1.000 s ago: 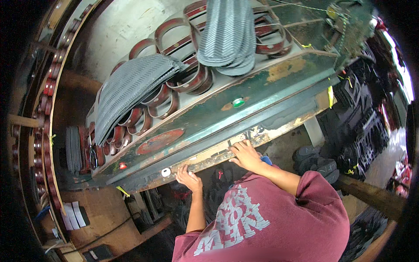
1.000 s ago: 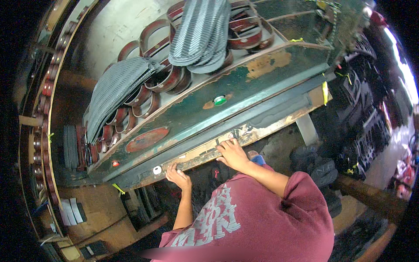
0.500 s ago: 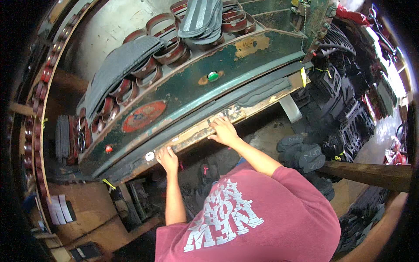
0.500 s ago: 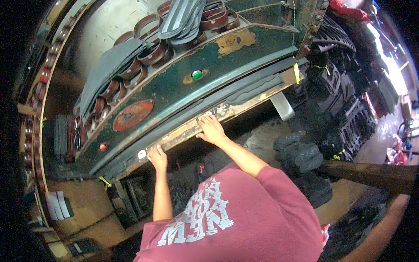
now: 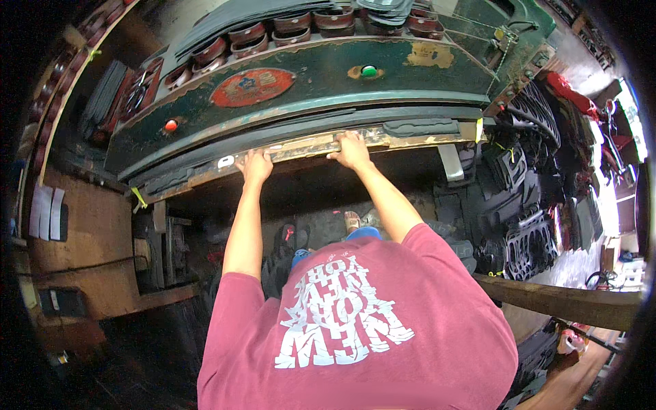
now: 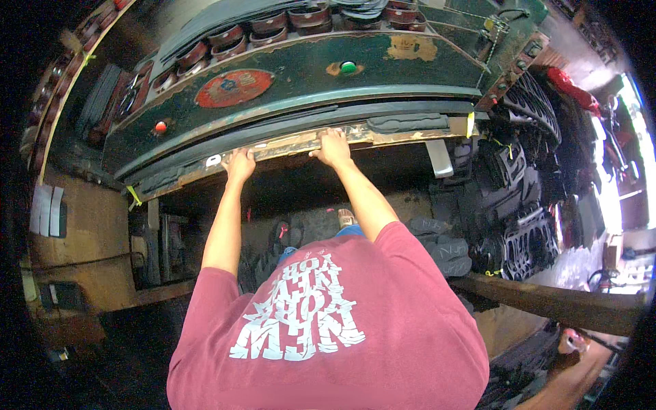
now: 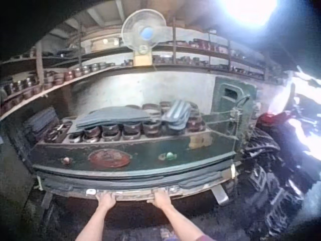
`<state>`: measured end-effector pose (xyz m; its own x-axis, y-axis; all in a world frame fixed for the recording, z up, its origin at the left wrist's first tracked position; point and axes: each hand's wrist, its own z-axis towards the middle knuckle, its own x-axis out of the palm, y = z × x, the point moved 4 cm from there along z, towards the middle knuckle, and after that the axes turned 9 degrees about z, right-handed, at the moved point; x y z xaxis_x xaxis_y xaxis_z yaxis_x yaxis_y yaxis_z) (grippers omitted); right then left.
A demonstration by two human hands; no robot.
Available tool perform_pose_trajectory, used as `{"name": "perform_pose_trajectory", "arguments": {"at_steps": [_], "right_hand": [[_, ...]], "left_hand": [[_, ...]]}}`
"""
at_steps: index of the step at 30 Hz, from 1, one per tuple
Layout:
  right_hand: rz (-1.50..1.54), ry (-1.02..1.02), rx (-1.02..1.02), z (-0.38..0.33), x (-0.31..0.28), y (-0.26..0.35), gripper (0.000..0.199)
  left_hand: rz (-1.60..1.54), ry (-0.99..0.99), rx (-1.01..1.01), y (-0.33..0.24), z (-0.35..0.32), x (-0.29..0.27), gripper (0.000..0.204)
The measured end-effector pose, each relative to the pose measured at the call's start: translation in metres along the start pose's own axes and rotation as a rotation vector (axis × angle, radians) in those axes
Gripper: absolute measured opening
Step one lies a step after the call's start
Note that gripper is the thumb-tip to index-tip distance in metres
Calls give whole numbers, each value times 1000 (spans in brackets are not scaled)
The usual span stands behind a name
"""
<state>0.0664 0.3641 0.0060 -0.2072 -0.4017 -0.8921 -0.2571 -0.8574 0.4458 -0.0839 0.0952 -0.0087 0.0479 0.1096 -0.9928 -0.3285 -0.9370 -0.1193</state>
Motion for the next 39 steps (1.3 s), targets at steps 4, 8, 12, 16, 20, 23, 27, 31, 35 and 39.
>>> {"name": "perform_pose_trajectory", "arguments": {"at_steps": [4,8,12,16,20,23,27,31,35,39], "right_hand": [[18,-27,-17,0,0,0,62],[-2,-117,-81,-1,2,-3,62],[57,-4,-33,6,-8,-2,61],[111,343,90,34,-36,12,44],[598,217,-121,79,-55,62,24],[323,-35,-424,118,-39,101,22],[249,34,-345,134,-6,107,23],[229,5,-392,131,6,99,18],[228,87,-416,138,4,97,12],[465,85,-352,148,-22,96,7]], "left_hand": [[6,-12,30,3,2,5,45],[-17,-85,91,5,0,6,41],[-76,-52,146,11,-1,-2,41],[-311,90,240,28,19,-27,36],[-538,-429,0,56,63,-73,26],[-367,-365,-152,52,110,-77,32],[-217,-60,-169,30,137,-60,50],[-271,-7,-288,27,143,-50,54],[-163,-49,-145,21,146,-55,57],[-368,61,-311,26,138,-53,55]]}}
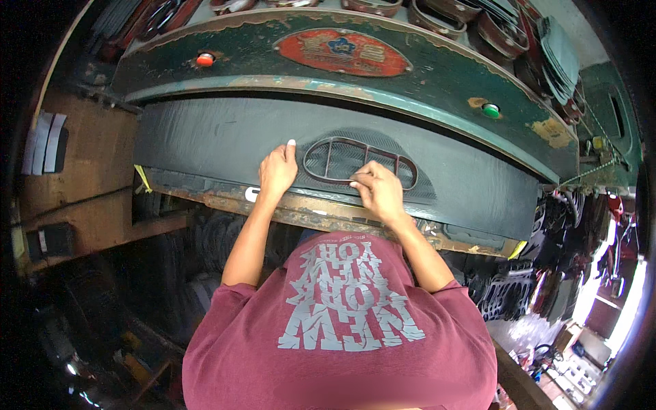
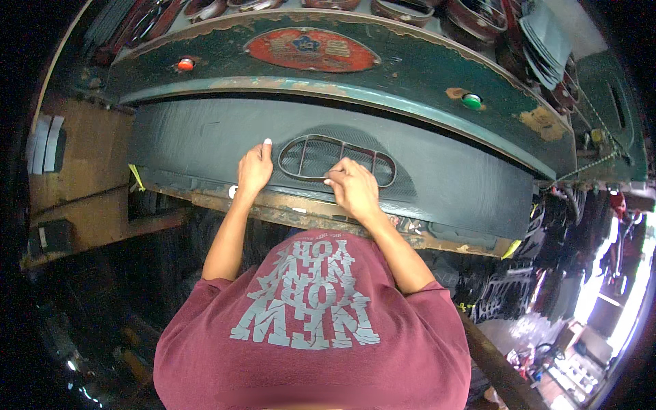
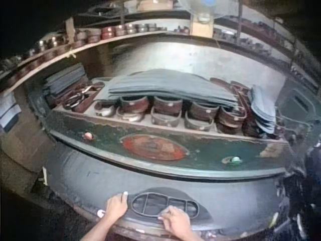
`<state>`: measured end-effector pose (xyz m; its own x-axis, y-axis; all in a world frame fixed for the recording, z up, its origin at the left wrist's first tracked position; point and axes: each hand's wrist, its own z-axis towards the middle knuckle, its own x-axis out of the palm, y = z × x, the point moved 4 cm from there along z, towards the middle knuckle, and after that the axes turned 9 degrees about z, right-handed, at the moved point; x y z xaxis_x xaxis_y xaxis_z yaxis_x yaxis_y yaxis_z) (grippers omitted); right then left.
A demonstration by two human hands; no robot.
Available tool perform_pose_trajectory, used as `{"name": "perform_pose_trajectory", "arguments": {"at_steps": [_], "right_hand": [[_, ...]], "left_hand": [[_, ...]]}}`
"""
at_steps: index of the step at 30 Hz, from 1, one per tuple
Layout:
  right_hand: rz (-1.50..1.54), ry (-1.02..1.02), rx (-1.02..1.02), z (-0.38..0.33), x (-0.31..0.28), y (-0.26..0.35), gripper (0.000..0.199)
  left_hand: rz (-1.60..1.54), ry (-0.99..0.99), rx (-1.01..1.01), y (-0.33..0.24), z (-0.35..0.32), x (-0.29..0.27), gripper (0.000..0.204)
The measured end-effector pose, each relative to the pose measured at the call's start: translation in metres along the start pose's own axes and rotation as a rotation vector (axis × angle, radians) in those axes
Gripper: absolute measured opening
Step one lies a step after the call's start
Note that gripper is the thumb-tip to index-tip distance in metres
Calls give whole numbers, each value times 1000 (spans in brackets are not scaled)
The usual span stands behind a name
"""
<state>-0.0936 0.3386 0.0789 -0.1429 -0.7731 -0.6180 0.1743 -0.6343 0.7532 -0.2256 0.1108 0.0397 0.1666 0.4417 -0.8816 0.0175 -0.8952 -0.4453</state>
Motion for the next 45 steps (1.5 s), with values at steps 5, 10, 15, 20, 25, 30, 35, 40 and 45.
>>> {"name": "perform_pose_trajectory", "arguments": {"at_steps": [5,10,15,20,25,30,35,40,45], "right_hand": [[440,72,141,10,-49,10,20],[701,70,527,-7,-117,-9,24],[370,-68,354,-5,-99,-36,13],[-142,-11,258,-13,-44,-47,16],[-269,-39,117,-22,-30,-44,18],[-318,147,-23,-38,-58,-27,31],[-410,421,167,-50,-79,-24,23],[-316,625,113,-39,-93,-24,18],[-313,648,288,-31,-95,-41,18]], "left_hand": [[-94,117,8,13,-9,-18,61],[-651,259,87,62,-81,-115,54],[-585,0,72,105,-198,-245,49],[-389,-115,-177,132,-264,-279,40],[-98,-114,-484,204,-275,-215,36],[-13,-177,-635,305,-281,-124,46],[-167,-243,-724,430,-341,-26,52],[-260,-192,-620,534,-418,106,66],[-554,113,-939,572,-486,196,72]]}}
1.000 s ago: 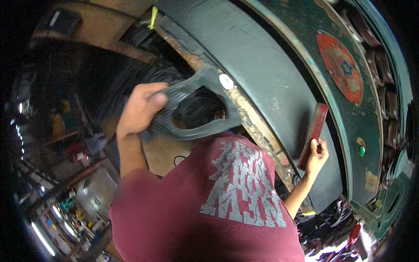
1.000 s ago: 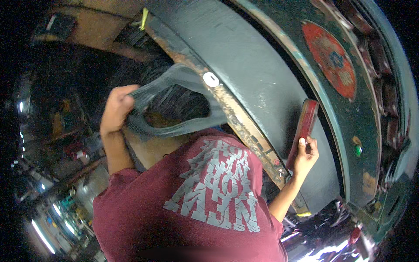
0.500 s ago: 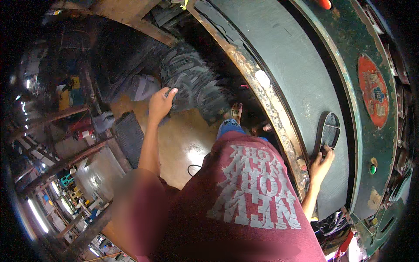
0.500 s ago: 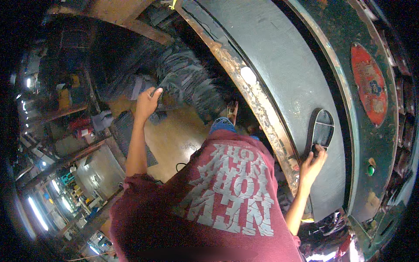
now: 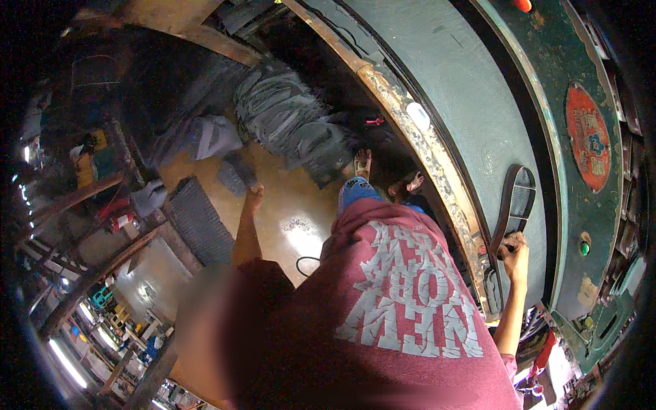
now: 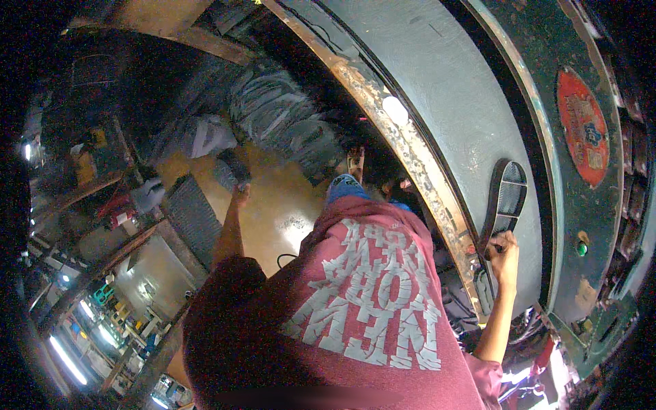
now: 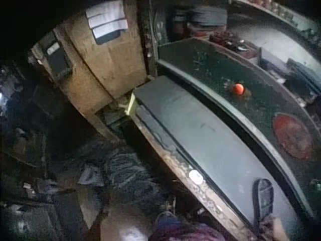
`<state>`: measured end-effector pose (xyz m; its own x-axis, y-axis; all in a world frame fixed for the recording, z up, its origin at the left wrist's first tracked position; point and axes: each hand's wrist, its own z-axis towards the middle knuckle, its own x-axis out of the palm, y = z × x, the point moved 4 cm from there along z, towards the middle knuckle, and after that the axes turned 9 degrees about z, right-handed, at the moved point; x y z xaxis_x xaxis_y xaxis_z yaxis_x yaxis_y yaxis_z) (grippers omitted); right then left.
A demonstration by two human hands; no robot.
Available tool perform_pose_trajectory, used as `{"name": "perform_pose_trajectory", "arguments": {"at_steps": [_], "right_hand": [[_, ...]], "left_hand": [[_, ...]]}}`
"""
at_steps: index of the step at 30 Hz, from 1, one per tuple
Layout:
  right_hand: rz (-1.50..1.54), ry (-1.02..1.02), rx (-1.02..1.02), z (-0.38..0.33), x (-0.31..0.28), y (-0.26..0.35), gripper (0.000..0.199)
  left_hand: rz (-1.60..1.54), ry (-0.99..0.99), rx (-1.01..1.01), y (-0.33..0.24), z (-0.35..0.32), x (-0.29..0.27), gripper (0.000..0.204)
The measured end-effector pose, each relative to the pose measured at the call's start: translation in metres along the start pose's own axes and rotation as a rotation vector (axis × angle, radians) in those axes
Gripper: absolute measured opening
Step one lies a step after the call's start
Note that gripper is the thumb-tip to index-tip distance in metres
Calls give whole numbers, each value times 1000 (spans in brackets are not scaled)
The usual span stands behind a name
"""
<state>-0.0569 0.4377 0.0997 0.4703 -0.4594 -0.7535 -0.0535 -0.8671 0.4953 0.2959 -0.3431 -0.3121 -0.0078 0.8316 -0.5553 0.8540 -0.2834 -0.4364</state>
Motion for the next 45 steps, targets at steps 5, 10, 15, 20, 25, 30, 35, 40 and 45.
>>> {"name": "perform_pose_trajectory", "arguments": {"at_steps": [5,10,15,20,25,30,35,40,45], "right_hand": [[59,-46,-85,3,4,-6,13],[606,-185,-33,-9,5,-4,11],[1763,-635,167,-50,35,4,36],[2568,-386,-544,-61,63,18,57],[2548,-1135,383,-71,98,1,44],[2117,-860,38,-56,87,36,32],[2154,-765,-159,-39,60,66,35],[1925,-851,-15,-34,41,59,22],[2005,-531,101,-45,43,25,19]], "left_hand": [[-198,-37,33,-76,-8,18,60],[-78,39,343,-253,-25,-28,38],[-146,-41,615,-433,-76,-60,35],[-160,347,896,-605,-160,39,34],[-14,952,1334,-704,-341,166,38],[468,1006,1601,-711,-435,233,81],[443,876,1420,-710,-438,237,88],[386,930,1185,-724,-433,240,80],[738,649,1312,-743,-411,223,45]]}}
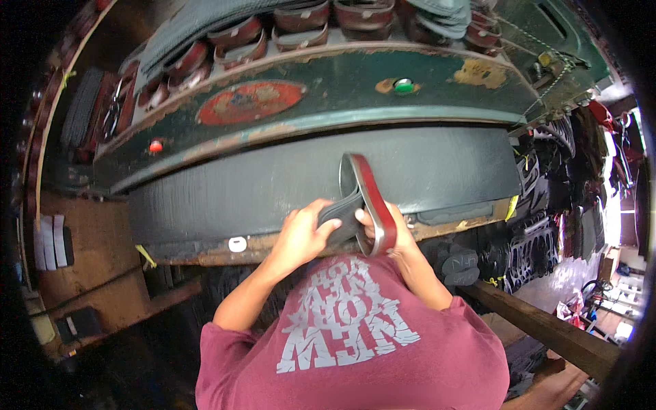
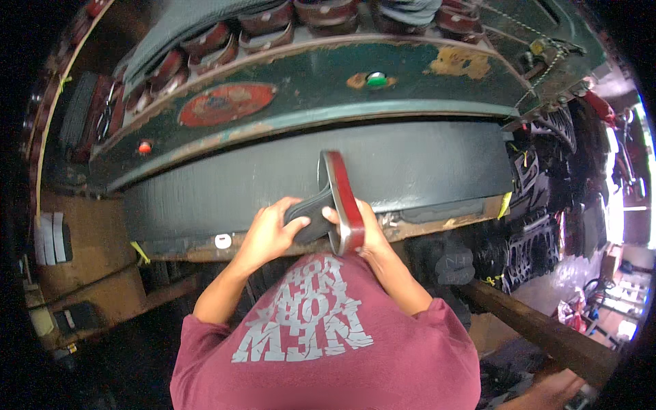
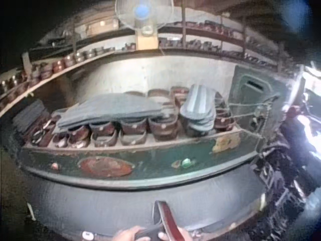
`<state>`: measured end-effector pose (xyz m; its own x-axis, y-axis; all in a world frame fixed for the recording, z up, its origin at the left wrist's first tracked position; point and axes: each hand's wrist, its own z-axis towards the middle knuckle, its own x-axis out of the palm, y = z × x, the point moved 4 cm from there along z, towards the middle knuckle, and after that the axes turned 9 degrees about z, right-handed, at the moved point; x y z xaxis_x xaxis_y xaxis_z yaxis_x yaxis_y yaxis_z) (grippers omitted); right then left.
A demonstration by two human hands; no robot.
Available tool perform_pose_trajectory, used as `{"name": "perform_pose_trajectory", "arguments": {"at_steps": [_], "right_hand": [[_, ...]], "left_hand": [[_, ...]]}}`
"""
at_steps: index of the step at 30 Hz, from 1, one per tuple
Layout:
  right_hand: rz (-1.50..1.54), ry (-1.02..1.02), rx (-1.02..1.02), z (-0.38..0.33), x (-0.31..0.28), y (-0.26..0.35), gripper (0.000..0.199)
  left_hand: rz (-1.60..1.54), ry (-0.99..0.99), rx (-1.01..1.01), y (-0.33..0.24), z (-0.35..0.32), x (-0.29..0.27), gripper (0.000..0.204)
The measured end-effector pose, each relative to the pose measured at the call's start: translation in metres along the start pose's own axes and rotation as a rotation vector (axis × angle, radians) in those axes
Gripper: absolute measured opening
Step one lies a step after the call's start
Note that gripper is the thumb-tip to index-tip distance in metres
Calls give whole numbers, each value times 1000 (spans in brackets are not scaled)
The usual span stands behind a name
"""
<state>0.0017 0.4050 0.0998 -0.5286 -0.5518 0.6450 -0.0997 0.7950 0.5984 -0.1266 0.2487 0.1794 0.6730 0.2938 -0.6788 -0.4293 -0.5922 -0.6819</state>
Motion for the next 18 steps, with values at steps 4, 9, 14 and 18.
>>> {"name": "perform_pose_trajectory", "arguments": {"at_steps": [4,9,14,18], "right_hand": [[441,370,153,-29,-44,68,35],[-753,-44,-137,-70,-109,148,29],[-1125,-547,-384,-38,-124,156,24],[-1220,-713,-459,-14,-134,144,26]], "left_hand": [[-23,36,-90,5,-10,-77,40],[-463,88,28,-38,-40,-166,42],[-585,-431,431,-107,8,-223,64],[-993,-384,737,-172,123,-225,32]]}}
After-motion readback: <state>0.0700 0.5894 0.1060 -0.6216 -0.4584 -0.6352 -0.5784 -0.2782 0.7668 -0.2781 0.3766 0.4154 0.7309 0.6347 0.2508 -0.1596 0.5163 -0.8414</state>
